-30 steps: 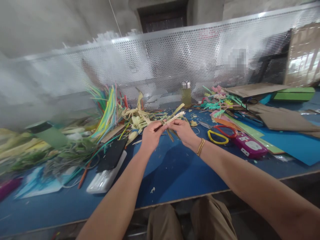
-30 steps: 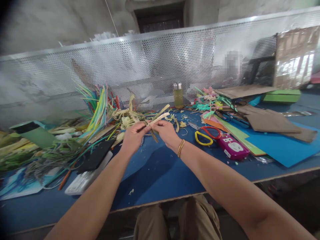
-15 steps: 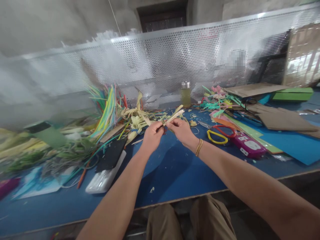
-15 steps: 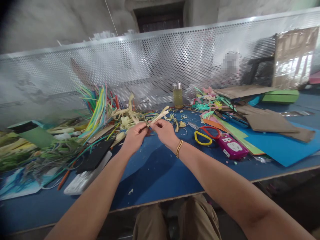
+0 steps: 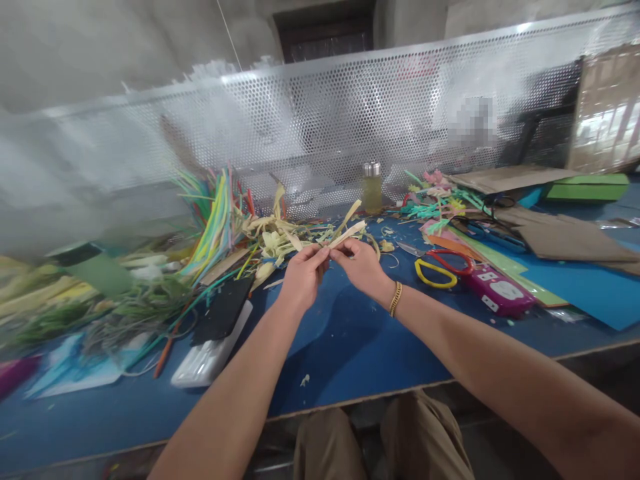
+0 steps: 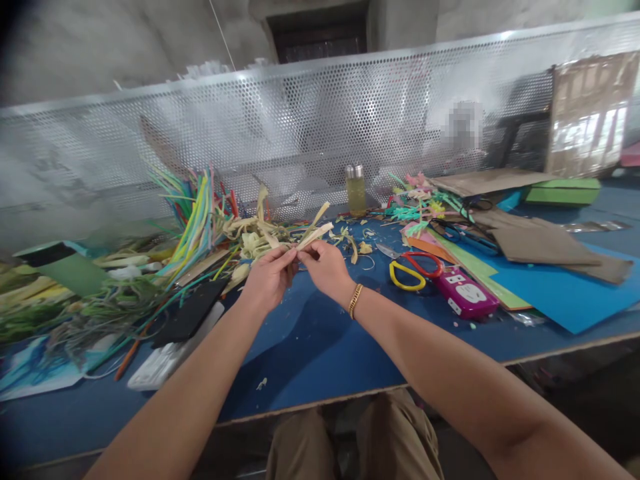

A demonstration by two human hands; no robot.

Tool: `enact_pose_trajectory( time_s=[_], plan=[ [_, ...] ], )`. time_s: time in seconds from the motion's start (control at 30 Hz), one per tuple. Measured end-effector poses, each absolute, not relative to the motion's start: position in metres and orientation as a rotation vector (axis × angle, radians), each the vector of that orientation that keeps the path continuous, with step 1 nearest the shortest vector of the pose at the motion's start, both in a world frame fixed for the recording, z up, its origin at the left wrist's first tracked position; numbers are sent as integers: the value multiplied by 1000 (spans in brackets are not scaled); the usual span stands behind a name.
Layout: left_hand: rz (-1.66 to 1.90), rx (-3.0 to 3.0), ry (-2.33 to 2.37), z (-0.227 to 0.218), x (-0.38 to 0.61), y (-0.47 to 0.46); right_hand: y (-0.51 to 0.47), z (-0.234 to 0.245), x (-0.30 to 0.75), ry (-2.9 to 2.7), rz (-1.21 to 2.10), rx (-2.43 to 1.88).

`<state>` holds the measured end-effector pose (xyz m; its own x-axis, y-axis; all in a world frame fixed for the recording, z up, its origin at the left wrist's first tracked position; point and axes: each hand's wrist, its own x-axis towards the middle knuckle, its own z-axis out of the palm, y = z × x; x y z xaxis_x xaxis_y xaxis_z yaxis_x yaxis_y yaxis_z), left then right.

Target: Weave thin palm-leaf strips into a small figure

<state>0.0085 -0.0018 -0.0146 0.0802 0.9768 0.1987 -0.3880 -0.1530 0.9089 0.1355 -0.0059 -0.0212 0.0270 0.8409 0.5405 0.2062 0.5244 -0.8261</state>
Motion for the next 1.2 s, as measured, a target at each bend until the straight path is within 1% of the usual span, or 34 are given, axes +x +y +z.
enact_pose_trajectory(
  time_s=[0.23,0.37,0.5,0.67,0.83,0.9,1.2],
  plan=[
    [1462,1044,785,-9,9,-4,-1,-26,134,-1393,793,-915],
    [1531,990,821,-5,6,-2,-4,-24,133,-1426,752,-1014],
    [1561,960,827,0,0,1,-15,-13,138,-1666,531,-946],
    [1477,922,798,4,-5,0,-20,2,149,-2050,127,-875],
    [1389,864,762,2,-4,-1,-20,9,158,-2086,-222,-816],
    [1390,856,745,2,-3,-1,-23,11,158,-2059,-292,-808],
    [1367,865,719,0,-2,-1,-17,6,156,-2117,-409,-817]
  ],
)
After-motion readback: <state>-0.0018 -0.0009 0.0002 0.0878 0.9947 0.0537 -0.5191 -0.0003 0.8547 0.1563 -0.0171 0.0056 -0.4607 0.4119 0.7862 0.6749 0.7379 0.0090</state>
